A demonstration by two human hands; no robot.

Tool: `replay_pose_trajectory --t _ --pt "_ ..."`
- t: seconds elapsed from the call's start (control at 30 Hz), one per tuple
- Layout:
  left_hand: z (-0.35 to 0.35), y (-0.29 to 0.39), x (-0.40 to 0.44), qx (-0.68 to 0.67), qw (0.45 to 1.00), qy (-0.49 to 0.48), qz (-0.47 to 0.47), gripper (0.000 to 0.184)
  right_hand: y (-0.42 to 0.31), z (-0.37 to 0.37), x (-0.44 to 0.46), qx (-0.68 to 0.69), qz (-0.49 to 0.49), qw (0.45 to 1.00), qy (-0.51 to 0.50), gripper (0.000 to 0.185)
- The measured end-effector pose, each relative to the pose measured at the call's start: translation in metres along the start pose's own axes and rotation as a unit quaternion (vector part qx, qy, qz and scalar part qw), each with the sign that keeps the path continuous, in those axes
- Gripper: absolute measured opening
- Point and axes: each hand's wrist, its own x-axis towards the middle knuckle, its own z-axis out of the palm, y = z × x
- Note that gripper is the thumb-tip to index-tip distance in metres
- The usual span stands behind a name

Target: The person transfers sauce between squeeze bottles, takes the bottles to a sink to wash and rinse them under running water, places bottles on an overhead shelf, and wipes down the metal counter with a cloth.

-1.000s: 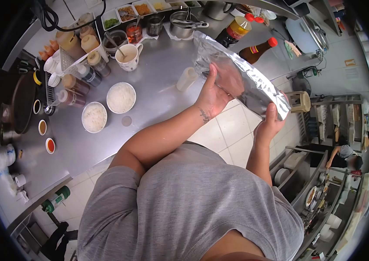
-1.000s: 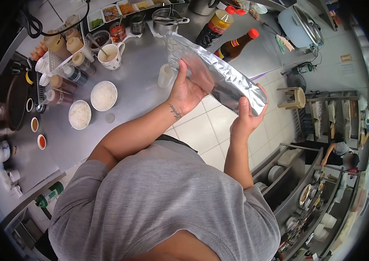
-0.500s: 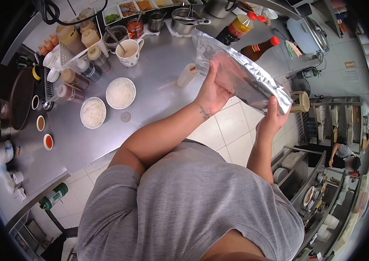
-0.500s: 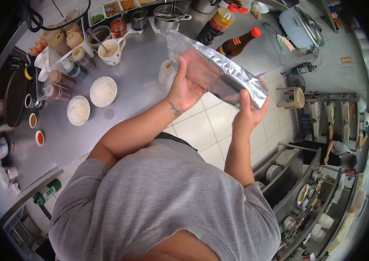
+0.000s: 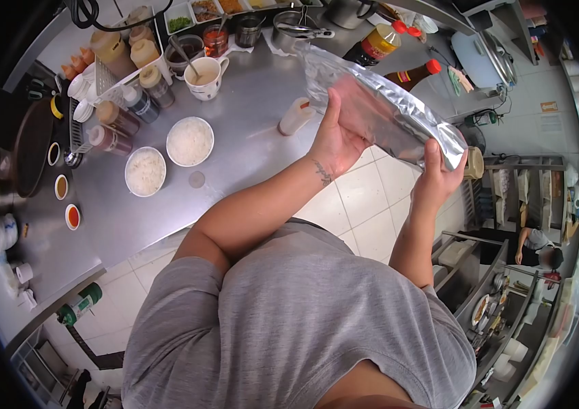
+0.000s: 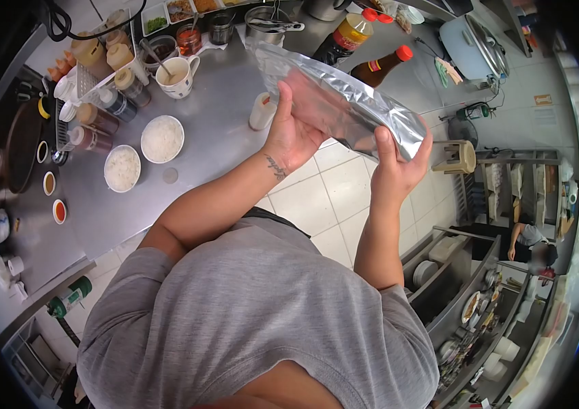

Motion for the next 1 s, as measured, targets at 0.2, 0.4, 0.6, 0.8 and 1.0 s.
replay_pose_trajectory --t 0.2,0.4,0.6,0.8,1.0 --pt "-0.005 -0.003 0.003 -0.028 1.0 0.007 0.007 0.094 0.008 -0.004 0.008 -0.101 -0.034 0.994 -0.02 0.064" --pt "-0.003 0.0 0.004 -0.042 0.999 -0.005 0.005 0.092 -0.005 0.007 0.01 -0.085 -0.027 0.996 -0.006 0.059" --pt "0.002 0.002 0.002 -0.053 0.998 -0.017 0.014 0.089 -0.007 0.013 0.015 -0.139 -0.087 0.986 0.012 0.074" --pt "-0.003 0.002 0.003 -0.071 0.997 -0.04 0.007 0.083 -0.014 0.018 0.017 -0.142 -0.094 0.985 0.001 0.04" --pt "0.001 0.005 0.002 -0.065 0.997 -0.04 0.015 0.083 -0.015 0.022 0.019 -0.128 -0.113 0.985 -0.002 0.037"
